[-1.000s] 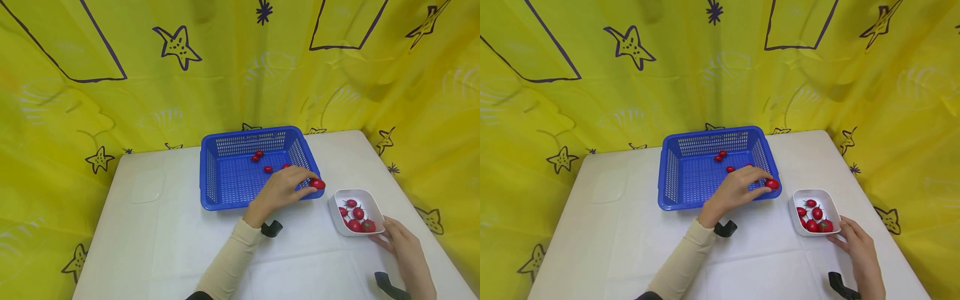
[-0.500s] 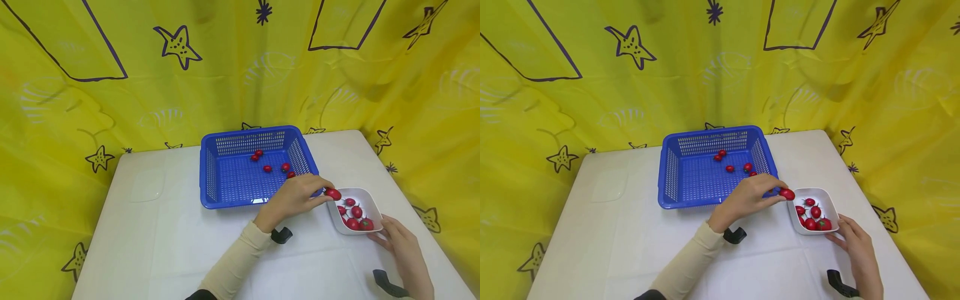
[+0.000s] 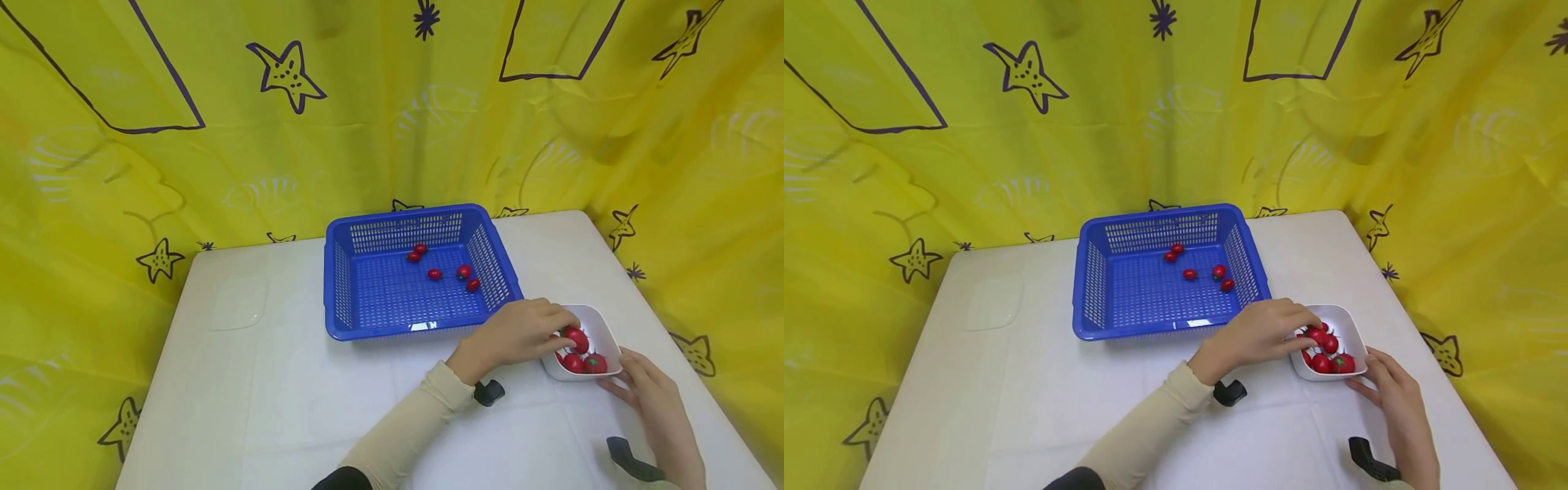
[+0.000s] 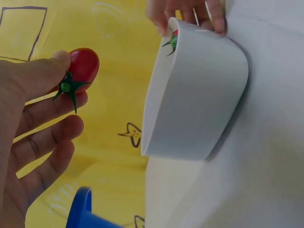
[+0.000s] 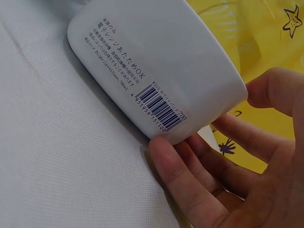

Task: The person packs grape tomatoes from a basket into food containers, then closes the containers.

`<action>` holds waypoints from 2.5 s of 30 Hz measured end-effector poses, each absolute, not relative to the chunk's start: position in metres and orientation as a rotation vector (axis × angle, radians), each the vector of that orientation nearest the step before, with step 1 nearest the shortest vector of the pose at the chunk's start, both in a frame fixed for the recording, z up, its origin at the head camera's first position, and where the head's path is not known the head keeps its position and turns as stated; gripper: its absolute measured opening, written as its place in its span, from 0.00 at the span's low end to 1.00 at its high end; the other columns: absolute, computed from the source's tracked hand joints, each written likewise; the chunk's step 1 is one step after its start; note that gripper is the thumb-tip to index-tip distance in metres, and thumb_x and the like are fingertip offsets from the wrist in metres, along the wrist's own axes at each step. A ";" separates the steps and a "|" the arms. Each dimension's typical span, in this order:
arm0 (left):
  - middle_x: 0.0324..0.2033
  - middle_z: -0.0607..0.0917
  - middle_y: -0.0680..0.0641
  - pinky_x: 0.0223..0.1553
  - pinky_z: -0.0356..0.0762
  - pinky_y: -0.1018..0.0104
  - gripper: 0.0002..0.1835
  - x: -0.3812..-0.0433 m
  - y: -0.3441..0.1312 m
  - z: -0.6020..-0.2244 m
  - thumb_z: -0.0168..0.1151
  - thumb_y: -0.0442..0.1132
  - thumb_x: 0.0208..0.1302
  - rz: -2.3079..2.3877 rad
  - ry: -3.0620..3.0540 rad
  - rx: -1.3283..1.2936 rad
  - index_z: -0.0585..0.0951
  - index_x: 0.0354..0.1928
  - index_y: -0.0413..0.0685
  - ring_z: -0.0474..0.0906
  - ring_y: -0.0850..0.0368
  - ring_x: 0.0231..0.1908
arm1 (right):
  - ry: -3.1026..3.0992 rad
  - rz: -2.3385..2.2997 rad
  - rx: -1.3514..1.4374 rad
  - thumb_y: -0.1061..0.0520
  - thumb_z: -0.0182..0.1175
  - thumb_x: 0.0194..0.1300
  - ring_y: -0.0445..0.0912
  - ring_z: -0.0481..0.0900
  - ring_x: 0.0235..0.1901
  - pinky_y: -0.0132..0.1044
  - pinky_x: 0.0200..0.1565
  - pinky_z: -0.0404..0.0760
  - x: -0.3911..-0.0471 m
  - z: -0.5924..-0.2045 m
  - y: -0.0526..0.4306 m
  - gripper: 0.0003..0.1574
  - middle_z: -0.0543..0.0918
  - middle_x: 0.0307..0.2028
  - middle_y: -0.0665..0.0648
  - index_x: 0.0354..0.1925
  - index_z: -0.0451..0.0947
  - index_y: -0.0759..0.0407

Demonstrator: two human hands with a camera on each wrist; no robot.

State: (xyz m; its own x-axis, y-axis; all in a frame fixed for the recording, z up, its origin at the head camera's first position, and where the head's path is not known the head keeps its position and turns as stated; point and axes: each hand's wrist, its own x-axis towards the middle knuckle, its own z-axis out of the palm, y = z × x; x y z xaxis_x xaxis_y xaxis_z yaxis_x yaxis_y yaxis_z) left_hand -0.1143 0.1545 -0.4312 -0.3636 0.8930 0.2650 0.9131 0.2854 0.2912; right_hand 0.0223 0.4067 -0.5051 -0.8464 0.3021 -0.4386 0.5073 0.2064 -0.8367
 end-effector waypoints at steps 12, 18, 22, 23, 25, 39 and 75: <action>0.53 0.85 0.66 0.53 0.70 0.89 0.18 -0.110 0.201 -0.444 0.60 0.56 0.76 -0.430 -2.751 -1.771 0.80 0.62 0.66 0.75 0.73 0.52 | 2.278 -1.740 0.765 0.32 0.43 0.80 0.17 0.76 0.43 0.23 0.42 0.86 0.026 -0.503 0.406 0.48 0.59 0.71 0.65 0.80 0.52 0.64; 0.50 0.85 0.66 0.53 0.72 0.87 0.16 -0.112 0.212 -0.450 0.61 0.54 0.75 -0.368 -2.818 -1.739 0.80 0.60 0.66 0.75 0.73 0.48 | 2.269 -1.727 0.784 0.31 0.43 0.80 0.16 0.75 0.42 0.23 0.42 0.86 0.024 -0.502 0.405 0.50 0.56 0.73 0.67 0.80 0.50 0.64; 0.46 0.85 0.65 0.48 0.73 0.86 0.13 -0.113 0.215 -0.455 0.62 0.53 0.75 -0.331 -2.837 -1.714 0.81 0.57 0.65 0.75 0.73 0.43 | 2.267 -1.701 0.804 0.30 0.41 0.80 0.15 0.74 0.41 0.23 0.42 0.86 0.023 -0.502 0.405 0.51 0.54 0.75 0.68 0.81 0.50 0.64; 0.44 0.85 0.65 0.46 0.73 0.86 0.12 -0.113 0.215 -0.456 0.62 0.52 0.75 -0.318 -2.830 -1.707 0.81 0.56 0.65 0.75 0.73 0.42 | 2.265 -1.696 0.808 0.30 0.41 0.80 0.15 0.73 0.41 0.23 0.42 0.86 0.022 -0.501 0.405 0.52 0.53 0.75 0.68 0.81 0.49 0.64; 0.43 0.85 0.65 0.44 0.73 0.84 0.12 -0.113 0.216 -0.458 0.62 0.52 0.75 -0.279 -2.828 -1.691 0.81 0.56 0.65 0.75 0.72 0.41 | 2.269 -1.683 0.806 0.29 0.40 0.80 0.16 0.72 0.41 0.23 0.42 0.85 0.022 -0.501 0.405 0.52 0.52 0.76 0.68 0.81 0.49 0.65; 0.48 0.88 0.65 0.55 0.76 0.80 0.13 -0.111 0.219 -0.465 0.60 0.50 0.76 -0.082 -2.772 -1.643 0.83 0.59 0.68 0.80 0.70 0.48 | 2.283 -1.652 0.818 0.28 0.39 0.79 0.18 0.69 0.44 0.22 0.43 0.85 0.023 -0.503 0.405 0.53 0.52 0.76 0.68 0.81 0.49 0.64; 0.60 0.85 0.57 0.49 0.73 0.89 0.20 -0.119 0.124 -0.374 0.63 0.40 0.75 -1.117 -2.850 -1.833 0.79 0.67 0.54 0.79 0.71 0.52 | 2.307 -1.555 0.778 0.28 0.34 0.80 0.44 0.70 0.63 0.21 0.44 0.84 0.020 -0.500 0.406 0.54 0.49 0.80 0.71 0.83 0.43 0.64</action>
